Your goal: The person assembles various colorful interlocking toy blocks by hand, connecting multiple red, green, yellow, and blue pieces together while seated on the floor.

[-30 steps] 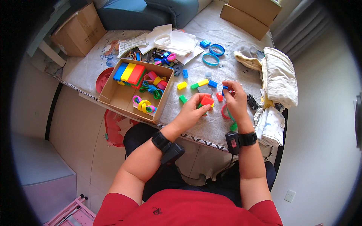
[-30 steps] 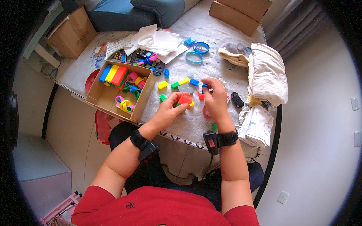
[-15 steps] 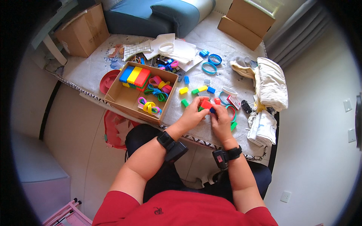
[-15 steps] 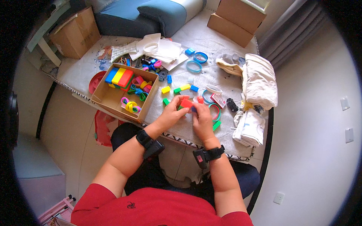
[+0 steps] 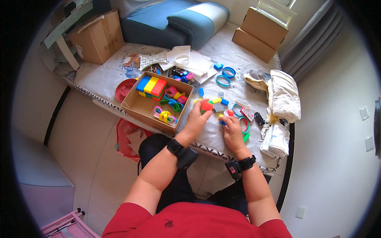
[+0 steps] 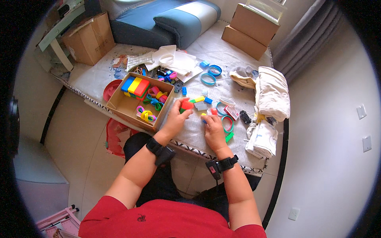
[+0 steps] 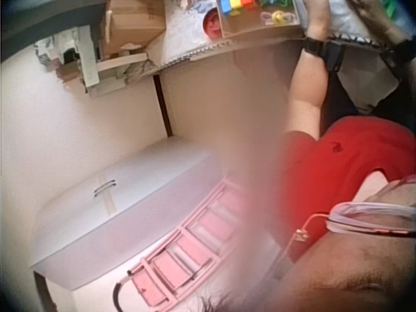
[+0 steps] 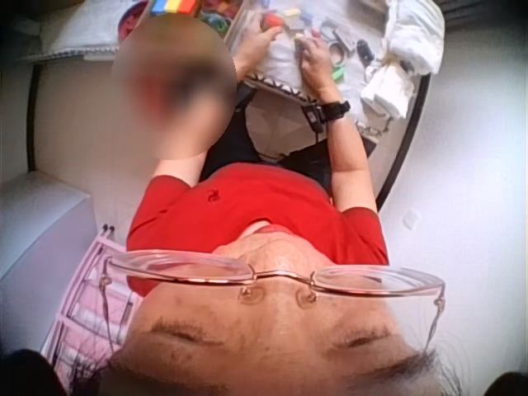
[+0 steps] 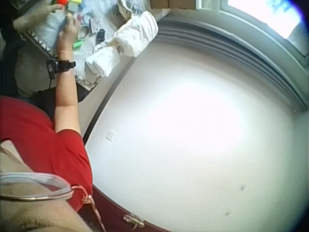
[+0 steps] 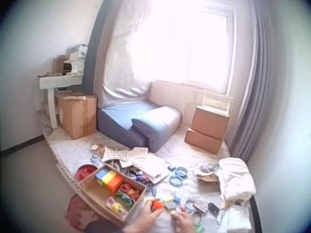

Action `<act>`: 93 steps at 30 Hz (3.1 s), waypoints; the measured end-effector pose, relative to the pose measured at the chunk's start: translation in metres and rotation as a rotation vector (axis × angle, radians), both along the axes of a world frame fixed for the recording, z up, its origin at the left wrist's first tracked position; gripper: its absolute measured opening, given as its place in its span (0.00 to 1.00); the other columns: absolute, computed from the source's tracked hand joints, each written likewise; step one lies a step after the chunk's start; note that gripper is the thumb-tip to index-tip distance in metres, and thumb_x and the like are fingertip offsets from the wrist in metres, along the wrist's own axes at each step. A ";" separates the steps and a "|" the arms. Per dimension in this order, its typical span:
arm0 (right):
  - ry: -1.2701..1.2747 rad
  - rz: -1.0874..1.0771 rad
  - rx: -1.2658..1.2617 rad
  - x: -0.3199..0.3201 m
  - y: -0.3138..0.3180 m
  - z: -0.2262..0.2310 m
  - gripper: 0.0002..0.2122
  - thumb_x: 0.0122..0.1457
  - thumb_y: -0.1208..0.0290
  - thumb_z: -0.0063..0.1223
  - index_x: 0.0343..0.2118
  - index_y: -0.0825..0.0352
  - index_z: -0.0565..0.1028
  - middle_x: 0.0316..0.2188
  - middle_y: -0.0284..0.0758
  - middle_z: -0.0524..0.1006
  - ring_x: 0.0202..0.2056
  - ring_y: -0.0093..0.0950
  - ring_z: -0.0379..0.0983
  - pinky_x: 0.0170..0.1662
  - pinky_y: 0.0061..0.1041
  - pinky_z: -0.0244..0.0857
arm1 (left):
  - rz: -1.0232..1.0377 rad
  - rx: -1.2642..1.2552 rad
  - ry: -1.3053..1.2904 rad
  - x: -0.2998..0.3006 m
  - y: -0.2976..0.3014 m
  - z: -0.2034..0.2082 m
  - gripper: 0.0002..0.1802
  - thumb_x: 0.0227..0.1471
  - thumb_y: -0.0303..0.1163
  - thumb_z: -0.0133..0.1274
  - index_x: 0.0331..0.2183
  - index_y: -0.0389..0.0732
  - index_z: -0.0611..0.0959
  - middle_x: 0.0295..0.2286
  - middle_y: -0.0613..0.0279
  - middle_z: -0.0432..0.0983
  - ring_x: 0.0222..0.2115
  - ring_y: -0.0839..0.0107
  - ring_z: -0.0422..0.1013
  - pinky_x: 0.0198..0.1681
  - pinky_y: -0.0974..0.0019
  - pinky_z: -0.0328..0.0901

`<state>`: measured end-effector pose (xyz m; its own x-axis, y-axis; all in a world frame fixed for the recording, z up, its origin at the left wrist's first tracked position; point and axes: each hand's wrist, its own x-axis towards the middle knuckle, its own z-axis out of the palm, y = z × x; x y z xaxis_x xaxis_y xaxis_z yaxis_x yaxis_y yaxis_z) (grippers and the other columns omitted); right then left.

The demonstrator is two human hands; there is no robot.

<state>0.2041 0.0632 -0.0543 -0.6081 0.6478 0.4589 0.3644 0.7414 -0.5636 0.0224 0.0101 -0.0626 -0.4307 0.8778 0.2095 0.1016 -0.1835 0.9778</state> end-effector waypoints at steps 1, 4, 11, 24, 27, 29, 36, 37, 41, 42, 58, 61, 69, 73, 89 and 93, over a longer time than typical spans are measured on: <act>0.001 -0.002 0.032 -0.002 0.002 0.004 0.19 0.47 0.87 0.50 0.44 0.67 0.75 0.42 0.42 0.73 0.46 0.42 0.68 0.52 0.37 0.63 | 0.010 -0.026 -0.031 -0.004 -0.005 0.008 0.24 0.54 0.28 0.55 0.53 0.40 0.70 0.40 0.64 0.71 0.35 0.77 0.69 0.35 0.74 0.67; -0.009 -0.026 0.055 -0.014 0.012 0.021 0.18 0.48 0.86 0.50 0.44 0.68 0.74 0.41 0.42 0.73 0.45 0.43 0.68 0.51 0.37 0.62 | 0.072 0.040 -0.106 -0.013 -0.006 0.004 0.25 0.54 0.27 0.54 0.54 0.39 0.68 0.40 0.64 0.71 0.34 0.78 0.69 0.35 0.75 0.67; 0.004 0.038 0.148 -0.059 0.038 0.039 0.14 0.48 0.82 0.52 0.40 0.67 0.77 0.40 0.41 0.76 0.44 0.42 0.68 0.51 0.36 0.62 | 0.101 0.065 0.127 -0.014 -0.016 0.009 0.25 0.57 0.27 0.52 0.55 0.36 0.66 0.46 0.59 0.67 0.46 0.73 0.65 0.52 0.69 0.61; -0.342 0.264 0.260 -0.099 0.053 0.026 0.13 0.43 0.77 0.58 0.36 0.65 0.77 0.35 0.38 0.76 0.42 0.40 0.69 0.47 0.35 0.63 | 0.001 -0.005 0.234 -0.015 -0.031 0.013 0.20 0.60 0.32 0.50 0.50 0.33 0.68 0.42 0.46 0.72 0.44 0.56 0.69 0.50 0.59 0.62; -0.142 0.162 0.302 -0.087 0.050 0.033 0.13 0.46 0.77 0.59 0.37 0.64 0.77 0.33 0.38 0.74 0.41 0.40 0.69 0.46 0.35 0.63 | -0.001 0.006 0.163 -0.012 -0.027 0.012 0.19 0.59 0.31 0.52 0.50 0.35 0.70 0.36 0.52 0.75 0.35 0.66 0.73 0.39 0.65 0.67; -0.083 0.133 0.218 -0.073 0.041 0.045 0.14 0.45 0.77 0.60 0.38 0.63 0.78 0.32 0.38 0.74 0.40 0.40 0.69 0.46 0.36 0.63 | -0.037 0.005 0.003 -0.009 -0.026 0.007 0.19 0.57 0.32 0.55 0.49 0.37 0.73 0.31 0.59 0.78 0.27 0.76 0.73 0.30 0.72 0.68; 0.083 0.111 -0.308 -0.022 0.024 0.037 0.16 0.53 0.77 0.63 0.46 0.63 0.77 0.33 0.28 0.70 0.30 0.16 0.69 0.32 0.17 0.64 | -0.207 -0.008 0.022 0.001 -0.025 0.012 0.22 0.53 0.30 0.59 0.50 0.39 0.74 0.32 0.59 0.79 0.31 0.74 0.76 0.35 0.70 0.69; 0.173 0.137 -0.414 -0.018 0.024 0.026 0.16 0.54 0.77 0.62 0.46 0.64 0.76 0.33 0.27 0.70 0.31 0.16 0.69 0.33 0.16 0.65 | -0.213 -0.009 0.022 0.004 -0.023 0.011 0.22 0.53 0.30 0.59 0.50 0.39 0.74 0.32 0.59 0.79 0.31 0.74 0.76 0.35 0.70 0.69; 0.304 0.167 -0.649 -0.003 0.020 0.013 0.15 0.56 0.77 0.59 0.47 0.66 0.75 0.35 0.29 0.73 0.32 0.17 0.71 0.35 0.16 0.66 | -0.208 -0.030 0.211 0.008 -0.019 0.009 0.24 0.51 0.30 0.62 0.48 0.41 0.72 0.33 0.55 0.80 0.34 0.69 0.77 0.37 0.67 0.69; 0.374 0.177 -0.741 -0.002 0.018 0.011 0.15 0.55 0.75 0.59 0.47 0.66 0.76 0.35 0.31 0.74 0.31 0.19 0.71 0.34 0.18 0.67 | -0.230 -0.049 0.215 0.009 -0.018 0.009 0.24 0.50 0.30 0.62 0.48 0.42 0.72 0.34 0.55 0.80 0.35 0.68 0.77 0.38 0.66 0.69; 0.466 0.103 -0.821 0.004 0.011 -0.010 0.15 0.58 0.80 0.54 0.49 0.67 0.74 0.35 0.30 0.76 0.32 0.15 0.72 0.34 0.15 0.66 | -0.335 -0.206 0.127 0.005 -0.006 0.016 0.16 0.52 0.30 0.62 0.43 0.40 0.78 0.30 0.71 0.75 0.27 0.85 0.67 0.28 0.78 0.64; 0.478 0.091 -0.859 0.006 0.006 -0.015 0.16 0.57 0.81 0.54 0.49 0.67 0.74 0.36 0.29 0.76 0.33 0.15 0.72 0.35 0.14 0.66 | -0.351 -0.239 0.151 0.005 -0.006 0.015 0.17 0.51 0.30 0.63 0.43 0.40 0.78 0.31 0.71 0.75 0.26 0.85 0.67 0.27 0.78 0.63; 0.493 0.081 -0.773 0.006 0.002 -0.015 0.16 0.57 0.82 0.52 0.49 0.67 0.74 0.36 0.28 0.75 0.32 0.15 0.71 0.35 0.16 0.66 | -0.295 -0.202 0.252 0.006 -0.005 0.010 0.17 0.49 0.28 0.64 0.41 0.38 0.78 0.30 0.68 0.76 0.27 0.83 0.69 0.28 0.77 0.66; 0.480 0.062 -0.766 0.005 0.002 -0.014 0.16 0.57 0.82 0.52 0.49 0.67 0.74 0.36 0.29 0.75 0.32 0.15 0.71 0.35 0.16 0.65 | -0.310 -0.194 0.271 0.005 -0.006 0.013 0.16 0.49 0.29 0.64 0.41 0.38 0.78 0.31 0.67 0.77 0.28 0.82 0.70 0.29 0.77 0.67; 0.500 0.092 -0.736 0.003 -0.001 -0.017 0.14 0.58 0.82 0.52 0.48 0.68 0.71 0.38 0.31 0.76 0.37 0.19 0.75 0.41 0.18 0.69 | -0.274 -0.096 0.407 0.011 -0.007 0.013 0.25 0.47 0.32 0.65 0.46 0.38 0.77 0.39 0.56 0.78 0.41 0.69 0.75 0.44 0.67 0.69; 0.489 0.088 -0.743 0.005 -0.003 -0.012 0.15 0.58 0.83 0.52 0.49 0.68 0.71 0.38 0.31 0.76 0.39 0.19 0.75 0.42 0.18 0.69 | -0.296 -0.103 0.439 0.010 -0.006 0.012 0.29 0.46 0.35 0.65 0.49 0.42 0.73 0.41 0.56 0.78 0.40 0.61 0.76 0.42 0.64 0.70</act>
